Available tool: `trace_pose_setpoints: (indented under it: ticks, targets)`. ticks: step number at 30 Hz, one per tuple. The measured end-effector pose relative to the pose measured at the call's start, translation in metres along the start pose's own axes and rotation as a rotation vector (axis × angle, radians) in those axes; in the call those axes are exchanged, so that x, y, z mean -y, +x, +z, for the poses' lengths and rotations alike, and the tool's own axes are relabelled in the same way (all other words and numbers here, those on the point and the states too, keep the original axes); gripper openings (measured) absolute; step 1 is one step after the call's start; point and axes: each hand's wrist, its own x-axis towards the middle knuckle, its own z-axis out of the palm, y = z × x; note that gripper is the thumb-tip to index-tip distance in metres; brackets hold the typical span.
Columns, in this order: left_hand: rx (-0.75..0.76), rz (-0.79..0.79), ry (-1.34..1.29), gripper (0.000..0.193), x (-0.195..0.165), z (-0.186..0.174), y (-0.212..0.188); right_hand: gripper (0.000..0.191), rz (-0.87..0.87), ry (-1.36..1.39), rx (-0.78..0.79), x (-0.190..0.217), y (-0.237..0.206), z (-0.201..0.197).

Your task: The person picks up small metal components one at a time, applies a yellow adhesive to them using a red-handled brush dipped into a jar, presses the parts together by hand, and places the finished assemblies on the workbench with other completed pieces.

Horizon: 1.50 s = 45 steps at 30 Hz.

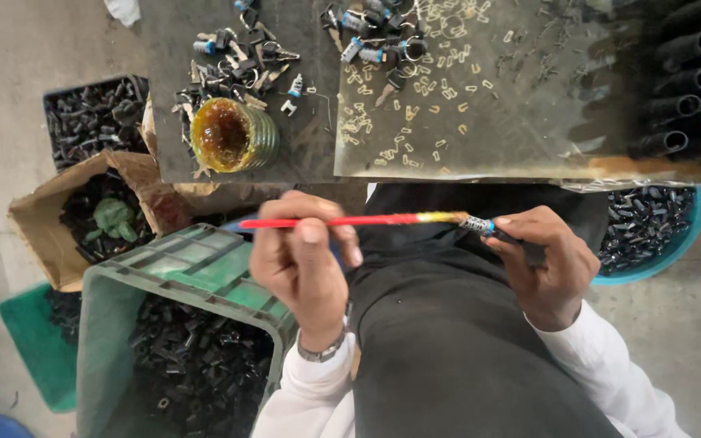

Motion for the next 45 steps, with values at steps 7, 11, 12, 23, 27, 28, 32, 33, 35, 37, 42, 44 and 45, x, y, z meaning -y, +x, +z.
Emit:
trace_pose_setpoints:
  ticks: [7,11,12,23,27,28,32,33,35,37,42,44,45]
  targets:
    - [0.063,-0.158,0.061,0.023,0.011,0.008,-0.012,0.026,-0.033,-0.055,-0.013,0.005,-0.005,-0.012]
    - [-0.008,-0.069,-0.029,0.025,0.009,0.01,-0.014,0.026,-0.057,-0.057,-0.011,0.003,-0.009,-0.017]
    - [-0.038,-0.048,-0.043,0.025,0.007,0.009,-0.014,0.025,-0.045,-0.055,-0.015,0.002,-0.01,-0.018]
    - [-0.739,0.427,0.346,0.03,-0.009,-0.067,0.047,0.024,0.153,-0.018,-0.117,-0.043,-0.055,-0.037]
    - [-0.414,0.477,1.152,0.031,0.002,-0.094,0.067,0.02,0.253,-0.152,-0.141,-0.082,-0.094,-0.081]
    - [-0.524,0.597,1.157,0.029,0.005,-0.094,0.062,0.017,0.269,-0.206,-0.157,-0.094,-0.102,-0.093]
    - [-0.658,0.466,0.82,0.015,0.021,-0.066,0.041,0.011,0.395,-0.425,-0.23,-0.127,-0.128,-0.129]
    - [-0.404,0.381,0.797,0.012,0.024,-0.054,0.037,0.014,0.418,-0.46,-0.243,-0.136,-0.129,-0.133]
    - [0.011,0.447,0.923,0.011,0.041,-0.028,0.046,0.026,0.297,-0.728,-0.172,-0.147,-0.126,-0.133]
    - [0.109,0.336,0.932,0.015,0.065,0.0,0.068,0.034,0.25,-0.788,-0.163,-0.152,-0.121,-0.133]
    - [0.252,0.325,1.179,0.019,0.11,0.042,0.117,0.029,0.245,-0.545,-0.258,-0.126,-0.11,-0.115]
    - [0.283,0.302,1.241,0.018,0.111,0.05,0.121,0.019,0.203,-0.465,-0.246,-0.1,-0.102,-0.103]
    - [0.288,0.347,1.22,0.018,0.108,0.052,0.12,0.017,0.195,-0.43,-0.245,-0.088,-0.095,-0.095]
